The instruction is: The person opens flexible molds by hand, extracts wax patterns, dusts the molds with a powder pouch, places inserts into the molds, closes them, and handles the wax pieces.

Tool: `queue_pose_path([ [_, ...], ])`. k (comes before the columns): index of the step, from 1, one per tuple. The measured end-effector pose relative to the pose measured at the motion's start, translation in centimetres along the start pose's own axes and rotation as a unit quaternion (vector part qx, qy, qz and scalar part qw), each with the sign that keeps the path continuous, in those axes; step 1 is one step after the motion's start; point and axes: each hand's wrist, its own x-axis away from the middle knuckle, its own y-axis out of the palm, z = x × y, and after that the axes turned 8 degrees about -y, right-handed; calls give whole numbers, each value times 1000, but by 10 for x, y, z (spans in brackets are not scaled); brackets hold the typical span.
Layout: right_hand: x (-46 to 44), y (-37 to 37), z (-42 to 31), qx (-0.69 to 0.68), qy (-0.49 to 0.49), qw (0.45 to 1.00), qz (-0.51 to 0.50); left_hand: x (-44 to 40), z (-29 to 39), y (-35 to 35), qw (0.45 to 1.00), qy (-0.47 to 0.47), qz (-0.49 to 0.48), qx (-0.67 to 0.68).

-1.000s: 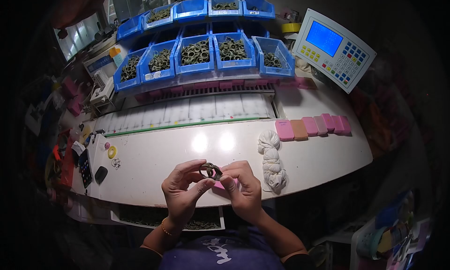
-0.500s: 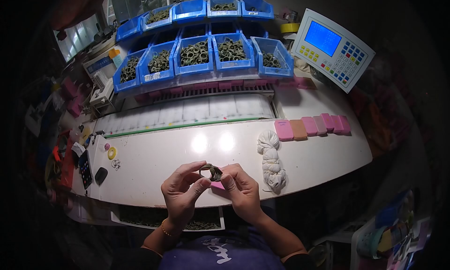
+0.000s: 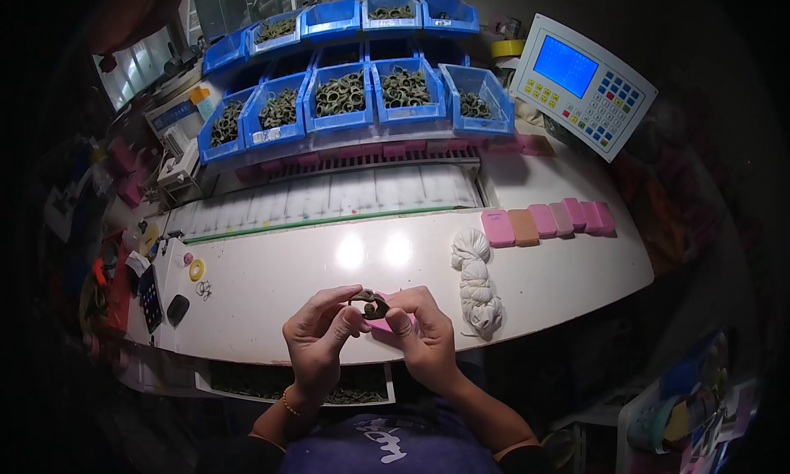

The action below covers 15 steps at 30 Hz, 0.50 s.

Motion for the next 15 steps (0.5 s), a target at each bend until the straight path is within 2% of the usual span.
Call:
queue_pose_path([
  [1, -1, 0, -1, 59, -32, 998, 3, 0, 0, 0, 1000, -15, -9, 24],
  [4, -3, 1, -2, 114, -84, 990, 9, -1, -2, -1, 997, -46, -21, 62],
  [15, -7, 1, -4, 177, -125, 976, 12, -6, -7, -8, 977, -120, -63, 165],
])
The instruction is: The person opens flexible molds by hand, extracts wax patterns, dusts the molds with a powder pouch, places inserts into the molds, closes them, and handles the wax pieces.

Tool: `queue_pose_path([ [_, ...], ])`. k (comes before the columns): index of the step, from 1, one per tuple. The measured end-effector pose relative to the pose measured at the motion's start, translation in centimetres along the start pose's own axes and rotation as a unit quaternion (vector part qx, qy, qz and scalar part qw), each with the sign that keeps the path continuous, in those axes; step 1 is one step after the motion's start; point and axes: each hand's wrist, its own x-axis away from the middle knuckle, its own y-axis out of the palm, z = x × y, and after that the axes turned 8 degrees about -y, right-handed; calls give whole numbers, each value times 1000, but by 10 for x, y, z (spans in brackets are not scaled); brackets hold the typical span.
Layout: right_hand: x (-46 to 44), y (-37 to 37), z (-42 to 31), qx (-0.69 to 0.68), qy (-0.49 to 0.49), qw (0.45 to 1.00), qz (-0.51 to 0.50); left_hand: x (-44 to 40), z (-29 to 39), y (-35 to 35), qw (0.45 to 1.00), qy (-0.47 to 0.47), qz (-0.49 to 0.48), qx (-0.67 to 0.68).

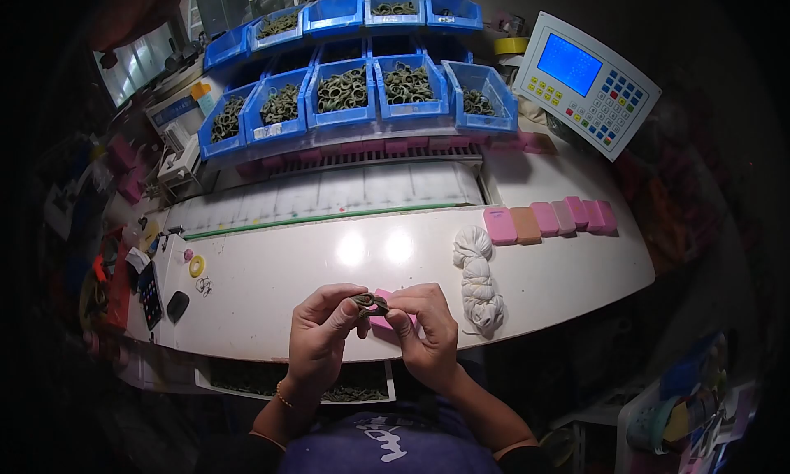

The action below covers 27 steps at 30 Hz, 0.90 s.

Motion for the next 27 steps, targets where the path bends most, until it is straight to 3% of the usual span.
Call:
queue_pose_path([
  [27, 2, -1, 4, 33, -28, 999, 5, -1, -2, -3, 997, -22, -41, 56],
])
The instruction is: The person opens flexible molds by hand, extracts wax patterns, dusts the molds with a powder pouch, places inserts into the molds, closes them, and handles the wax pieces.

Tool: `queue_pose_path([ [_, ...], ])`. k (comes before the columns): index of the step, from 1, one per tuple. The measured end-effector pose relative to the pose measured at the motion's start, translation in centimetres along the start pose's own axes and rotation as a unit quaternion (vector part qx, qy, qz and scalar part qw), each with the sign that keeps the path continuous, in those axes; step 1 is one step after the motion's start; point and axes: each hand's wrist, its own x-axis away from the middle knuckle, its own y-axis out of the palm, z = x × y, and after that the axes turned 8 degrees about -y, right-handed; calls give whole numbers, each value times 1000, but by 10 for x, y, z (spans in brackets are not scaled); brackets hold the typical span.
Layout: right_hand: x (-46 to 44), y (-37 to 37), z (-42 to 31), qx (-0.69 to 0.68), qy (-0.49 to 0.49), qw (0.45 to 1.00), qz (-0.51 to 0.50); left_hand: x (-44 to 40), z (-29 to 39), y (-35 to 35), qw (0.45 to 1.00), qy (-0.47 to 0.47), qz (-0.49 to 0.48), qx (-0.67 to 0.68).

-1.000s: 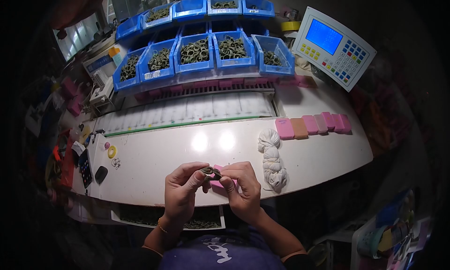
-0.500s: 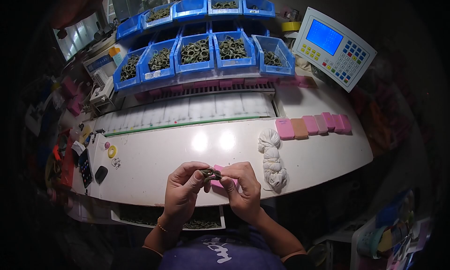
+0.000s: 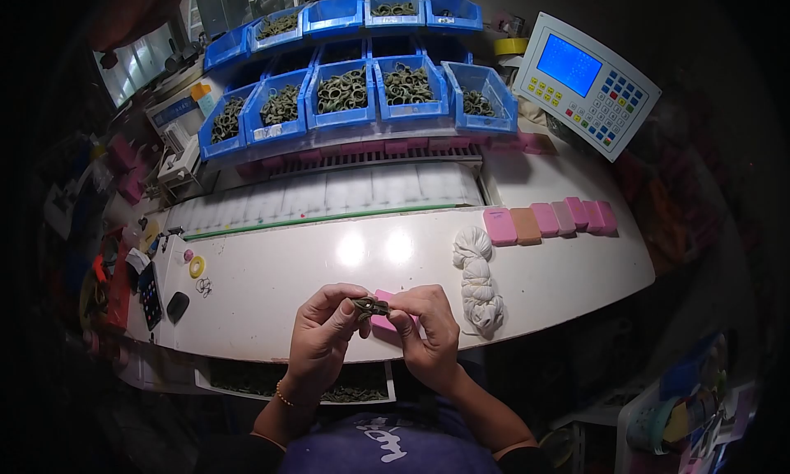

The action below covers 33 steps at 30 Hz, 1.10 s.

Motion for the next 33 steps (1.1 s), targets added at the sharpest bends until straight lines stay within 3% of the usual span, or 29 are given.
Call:
queue_pose_path([
  [14, -4, -2, 2, 71, -72, 995, -7, 0, -1, -3, 998, -22, 33, -51],
  [19, -2, -6, 6, 258, -183, 949, -17, 1, -5, 0, 998, -55, 43, 1],
  [28, -7, -10, 6, 291, -271, 915, -71, 8, -19, -1, 998, -59, 9, 31],
  [33, -6, -8, 3, 260, -224, 938, -58, 8, -22, 1, 999, -46, 5, 7],
])
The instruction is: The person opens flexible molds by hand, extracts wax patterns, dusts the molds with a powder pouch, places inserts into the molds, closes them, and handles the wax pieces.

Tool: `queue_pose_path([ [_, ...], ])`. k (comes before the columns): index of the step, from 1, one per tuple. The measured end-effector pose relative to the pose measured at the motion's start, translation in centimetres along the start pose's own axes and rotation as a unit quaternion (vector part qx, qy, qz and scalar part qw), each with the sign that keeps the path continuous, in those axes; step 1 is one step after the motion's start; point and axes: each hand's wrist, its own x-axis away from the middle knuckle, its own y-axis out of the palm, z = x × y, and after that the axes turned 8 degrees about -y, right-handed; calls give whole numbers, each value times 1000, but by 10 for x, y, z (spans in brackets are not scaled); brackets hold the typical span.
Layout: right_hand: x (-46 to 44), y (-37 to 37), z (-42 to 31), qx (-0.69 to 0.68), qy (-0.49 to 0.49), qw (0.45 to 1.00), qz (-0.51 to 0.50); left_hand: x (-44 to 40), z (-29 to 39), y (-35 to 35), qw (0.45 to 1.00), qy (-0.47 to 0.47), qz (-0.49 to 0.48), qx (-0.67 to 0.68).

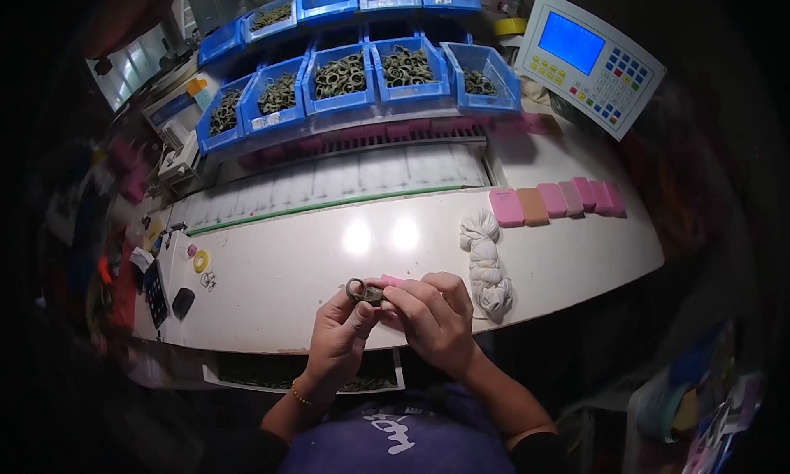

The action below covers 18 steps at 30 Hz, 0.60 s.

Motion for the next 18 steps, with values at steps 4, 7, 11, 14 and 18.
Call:
queue_pose_path([
  [4, -1, -1, -5, -31, 33, 999, 6, 0, -2, -2, 999, 24, -2, -38],
  [7, -1, -2, -8, -40, 47, 998, 5, 0, -2, -2, 998, 32, -9, -44],
  [11, 1, 1, -10, -30, 50, 998, 10, 1, 0, 3, 997, 48, 3, -56],
  [14, 2, 2, -12, 6, 19, 1000, -2, 3, 2, 3, 999, 0, 32, -12],
  [18, 5, 5, -13, 17, -4, 1000, -4, 5, -5, -6, 998, -10, 61, 23],
])
